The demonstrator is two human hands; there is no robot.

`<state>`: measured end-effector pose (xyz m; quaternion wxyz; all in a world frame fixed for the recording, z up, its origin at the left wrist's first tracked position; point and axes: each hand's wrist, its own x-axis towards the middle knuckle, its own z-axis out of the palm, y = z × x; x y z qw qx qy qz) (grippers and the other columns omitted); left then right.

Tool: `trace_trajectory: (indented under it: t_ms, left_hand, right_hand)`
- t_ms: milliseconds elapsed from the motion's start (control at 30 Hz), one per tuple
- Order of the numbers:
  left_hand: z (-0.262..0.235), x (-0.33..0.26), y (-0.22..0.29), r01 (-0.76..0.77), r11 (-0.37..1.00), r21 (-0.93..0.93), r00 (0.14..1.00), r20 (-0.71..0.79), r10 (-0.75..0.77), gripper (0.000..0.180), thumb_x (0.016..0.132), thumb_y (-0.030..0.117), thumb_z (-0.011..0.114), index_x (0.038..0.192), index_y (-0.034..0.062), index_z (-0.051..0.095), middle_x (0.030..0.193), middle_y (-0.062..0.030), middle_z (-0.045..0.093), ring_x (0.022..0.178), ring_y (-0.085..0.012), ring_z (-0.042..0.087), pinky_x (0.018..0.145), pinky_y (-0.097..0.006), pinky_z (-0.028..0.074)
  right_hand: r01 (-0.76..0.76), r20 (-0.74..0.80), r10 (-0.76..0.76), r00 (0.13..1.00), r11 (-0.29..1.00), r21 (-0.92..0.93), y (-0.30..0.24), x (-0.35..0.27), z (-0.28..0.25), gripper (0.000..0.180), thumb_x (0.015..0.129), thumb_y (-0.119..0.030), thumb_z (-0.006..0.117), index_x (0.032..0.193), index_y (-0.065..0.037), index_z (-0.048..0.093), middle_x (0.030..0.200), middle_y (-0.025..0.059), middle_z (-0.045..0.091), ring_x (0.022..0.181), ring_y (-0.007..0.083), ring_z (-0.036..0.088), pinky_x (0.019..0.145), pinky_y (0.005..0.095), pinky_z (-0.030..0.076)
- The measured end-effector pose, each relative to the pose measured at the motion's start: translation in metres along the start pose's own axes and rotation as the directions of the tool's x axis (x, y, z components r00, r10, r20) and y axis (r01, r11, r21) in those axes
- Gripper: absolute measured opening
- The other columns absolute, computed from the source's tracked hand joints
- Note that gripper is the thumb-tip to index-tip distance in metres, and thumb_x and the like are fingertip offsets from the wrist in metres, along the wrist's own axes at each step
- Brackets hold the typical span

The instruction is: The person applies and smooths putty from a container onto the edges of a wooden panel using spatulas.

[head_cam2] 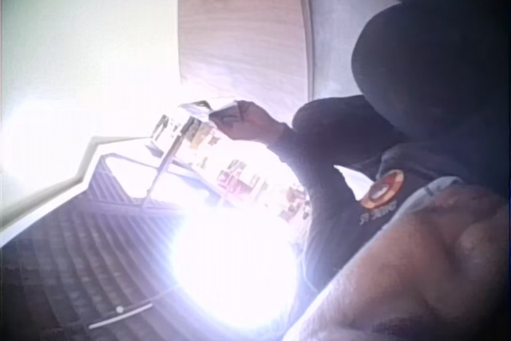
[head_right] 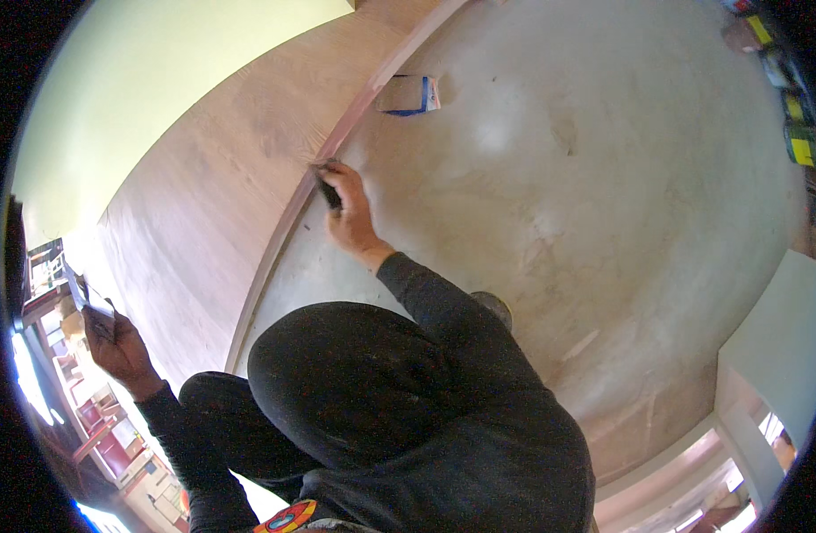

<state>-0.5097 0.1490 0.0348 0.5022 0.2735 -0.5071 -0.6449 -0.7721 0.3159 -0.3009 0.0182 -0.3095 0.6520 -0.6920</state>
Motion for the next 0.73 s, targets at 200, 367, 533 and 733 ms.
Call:
trace_trajectory:
  t_ms: [200, 367, 533, 733]
  left_hand:
    - [-0.002, 0.002, -0.002, 0.026, 0.997, -0.073, 1.0, 0.019, -0.024, 0.028, 0.098, 0.01, 0.051, 0.121, -0.0043, 0.058, 0.117, -0.0145, 0.064, 0.101, -0.0199, 0.064, 0.085, -0.031, 0.052]
    - [0.007, -0.002, 0.003, 0.048, 0.998, -0.039, 0.998, 0.041, -0.046, 0.028, 0.098, 0.01, 0.05, 0.121, -0.0047, 0.057, 0.118, -0.0153, 0.064, 0.103, -0.0201, 0.063, 0.086, -0.032, 0.052]
    - [0.022, -0.01, -0.007, 0.025, 0.998, 0.052, 0.994, 0.101, -0.031, 0.029, 0.099, 0.011, 0.049, 0.123, -0.0022, 0.057, 0.115, -0.0156, 0.064, 0.101, -0.0202, 0.063, 0.082, -0.03, 0.05]
    - [-0.009, -0.007, -0.022, 0.02, 0.99, 0.137, 1.0, -0.007, -0.019, 0.041, 0.095, 0.0, 0.051, 0.136, -0.002, 0.047, 0.134, -0.0153, 0.052, 0.119, -0.031, 0.055, 0.088, -0.033, 0.052]
  right_hand:
    - [-0.086, -0.193, 0.062, 0.979, 0.989, -0.116, 0.029, 0.098, -0.072, 0.046, 0.078, 0.003, 0.049, 0.124, 0.001, 0.051, 0.122, 0.021, 0.055, 0.114, 0.0366, 0.054, 0.097, 0.0412, 0.043]
    - [-0.167, -0.175, 0.14, 0.974, 0.974, -0.151, 0.042, 0.083, -0.039, 0.05, 0.076, 0.003, 0.051, 0.126, 0.0, 0.05, 0.122, 0.0202, 0.056, 0.113, 0.0371, 0.054, 0.097, 0.0413, 0.043]
    - [-0.091, -0.072, 0.087, 0.994, 0.994, -0.059, 0.006, 0.026, -0.016, 0.052, 0.076, 0.004, 0.05, 0.128, 0.001, 0.049, 0.12, 0.02, 0.057, 0.111, 0.0376, 0.056, 0.096, 0.0415, 0.045]
    - [-0.705, 0.601, 0.47, 0.647, 0.668, 0.237, -0.041, 0.028, -0.068, 0.051, 0.08, 0.002, 0.054, 0.13, -0.007, 0.051, 0.135, 0.0166, 0.053, 0.123, 0.0262, 0.053, 0.103, 0.0381, 0.04]
